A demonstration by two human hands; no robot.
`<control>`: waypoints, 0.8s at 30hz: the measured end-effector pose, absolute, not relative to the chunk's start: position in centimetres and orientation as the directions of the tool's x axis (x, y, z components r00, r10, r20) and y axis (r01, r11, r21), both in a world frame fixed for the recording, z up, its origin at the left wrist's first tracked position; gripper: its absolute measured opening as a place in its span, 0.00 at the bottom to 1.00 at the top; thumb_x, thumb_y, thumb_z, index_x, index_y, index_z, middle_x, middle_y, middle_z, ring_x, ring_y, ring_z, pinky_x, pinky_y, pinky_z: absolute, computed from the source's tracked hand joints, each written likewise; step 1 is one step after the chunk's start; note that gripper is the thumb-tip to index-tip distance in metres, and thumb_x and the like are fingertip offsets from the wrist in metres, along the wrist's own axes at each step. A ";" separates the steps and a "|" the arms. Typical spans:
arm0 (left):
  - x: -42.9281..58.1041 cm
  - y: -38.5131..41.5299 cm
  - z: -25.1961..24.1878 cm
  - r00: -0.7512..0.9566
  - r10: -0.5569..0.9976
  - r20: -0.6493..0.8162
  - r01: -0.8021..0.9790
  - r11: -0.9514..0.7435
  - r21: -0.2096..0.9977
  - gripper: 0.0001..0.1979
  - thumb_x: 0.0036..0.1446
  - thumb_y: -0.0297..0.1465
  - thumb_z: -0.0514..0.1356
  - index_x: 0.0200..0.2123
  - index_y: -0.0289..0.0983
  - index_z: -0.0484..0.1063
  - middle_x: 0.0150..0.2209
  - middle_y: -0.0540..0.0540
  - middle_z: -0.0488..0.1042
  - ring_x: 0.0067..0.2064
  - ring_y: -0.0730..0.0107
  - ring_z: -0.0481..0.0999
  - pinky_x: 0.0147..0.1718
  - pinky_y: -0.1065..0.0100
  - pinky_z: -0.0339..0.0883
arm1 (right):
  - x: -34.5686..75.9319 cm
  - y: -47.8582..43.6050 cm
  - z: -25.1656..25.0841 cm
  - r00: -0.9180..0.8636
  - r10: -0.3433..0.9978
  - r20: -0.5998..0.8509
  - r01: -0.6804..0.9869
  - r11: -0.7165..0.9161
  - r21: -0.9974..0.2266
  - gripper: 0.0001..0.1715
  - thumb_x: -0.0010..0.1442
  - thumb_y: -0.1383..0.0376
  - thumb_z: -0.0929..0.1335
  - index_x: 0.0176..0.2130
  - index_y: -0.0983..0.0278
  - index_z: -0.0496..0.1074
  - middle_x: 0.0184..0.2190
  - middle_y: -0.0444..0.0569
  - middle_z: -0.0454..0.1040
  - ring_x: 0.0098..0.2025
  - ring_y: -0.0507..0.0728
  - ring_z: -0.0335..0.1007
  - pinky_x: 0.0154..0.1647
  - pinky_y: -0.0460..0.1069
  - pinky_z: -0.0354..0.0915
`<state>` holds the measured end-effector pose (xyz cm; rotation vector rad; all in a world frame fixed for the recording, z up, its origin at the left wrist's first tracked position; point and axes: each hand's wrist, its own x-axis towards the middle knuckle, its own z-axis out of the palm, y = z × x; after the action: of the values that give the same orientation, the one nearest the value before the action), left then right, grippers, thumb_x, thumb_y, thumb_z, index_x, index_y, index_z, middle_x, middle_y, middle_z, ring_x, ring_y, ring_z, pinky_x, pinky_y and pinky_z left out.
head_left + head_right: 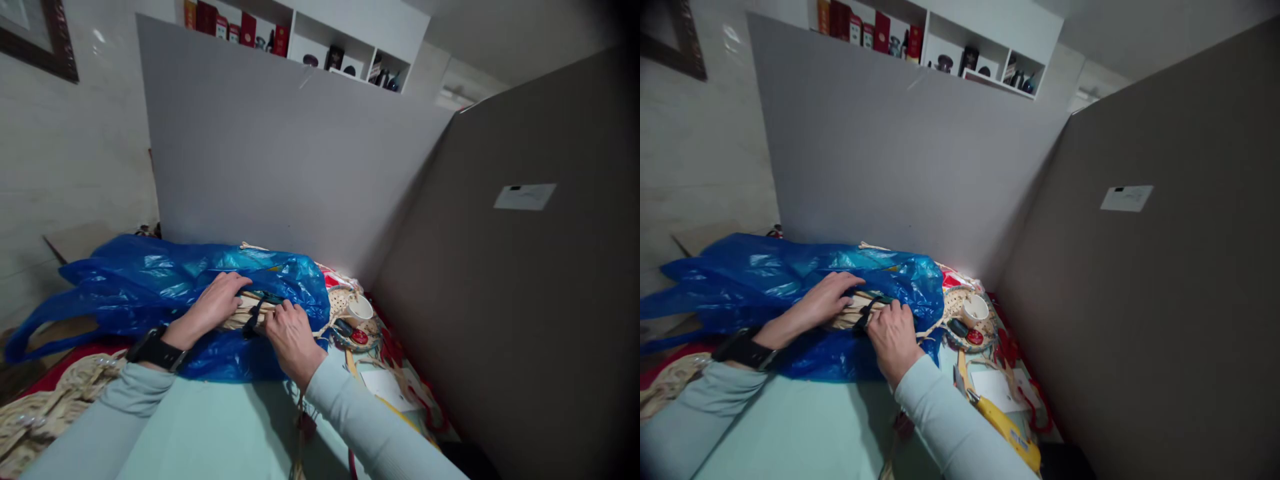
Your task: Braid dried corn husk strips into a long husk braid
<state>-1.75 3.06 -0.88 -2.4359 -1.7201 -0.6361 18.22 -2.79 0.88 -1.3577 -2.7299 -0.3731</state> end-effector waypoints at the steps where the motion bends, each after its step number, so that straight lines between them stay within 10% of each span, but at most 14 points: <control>1: -2.0 3.0 -0.8 0.293 0.883 0.367 0.918 -0.367 0.149 0.15 0.65 0.35 0.62 0.53 0.37 0.72 0.54 0.42 0.75 0.53 0.56 0.76 0.51 0.48 0.72 | 18.1 -2.5 0.5 -0.608 0.775 0.174 0.792 0.577 0.198 0.11 0.65 0.75 0.63 0.45 0.71 0.73 0.41 0.61 0.76 0.49 0.65 0.69 0.45 0.57 0.64; 15: 5.1 -0.9 -1.4 0.146 0.926 0.348 0.987 -0.114 -0.110 0.16 0.65 0.35 0.62 0.53 0.37 0.72 0.55 0.41 0.74 0.53 0.54 0.75 0.51 0.48 0.72 | 20.6 -2.1 1.1 -0.558 0.800 0.219 0.829 0.528 0.185 0.10 0.65 0.75 0.64 0.41 0.67 0.73 0.42 0.59 0.75 0.48 0.63 0.68 0.47 0.55 0.62; 24: 2.8 0.9 -2.8 0.128 0.917 0.378 0.991 -0.104 -0.082 0.17 0.65 0.35 0.62 0.55 0.37 0.71 0.57 0.41 0.73 0.54 0.54 0.75 0.51 0.48 0.72 | 25.6 -5.5 5.3 -0.407 0.858 0.314 0.828 0.492 -0.270 0.07 0.60 0.74 0.66 0.34 0.64 0.73 0.30 0.46 0.73 0.32 0.53 0.67 0.34 0.46 0.57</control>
<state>2.84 0.91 -2.75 -2.0971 -1.8582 -0.3326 25.57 -5.54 5.26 -1.3991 -2.3312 0.1000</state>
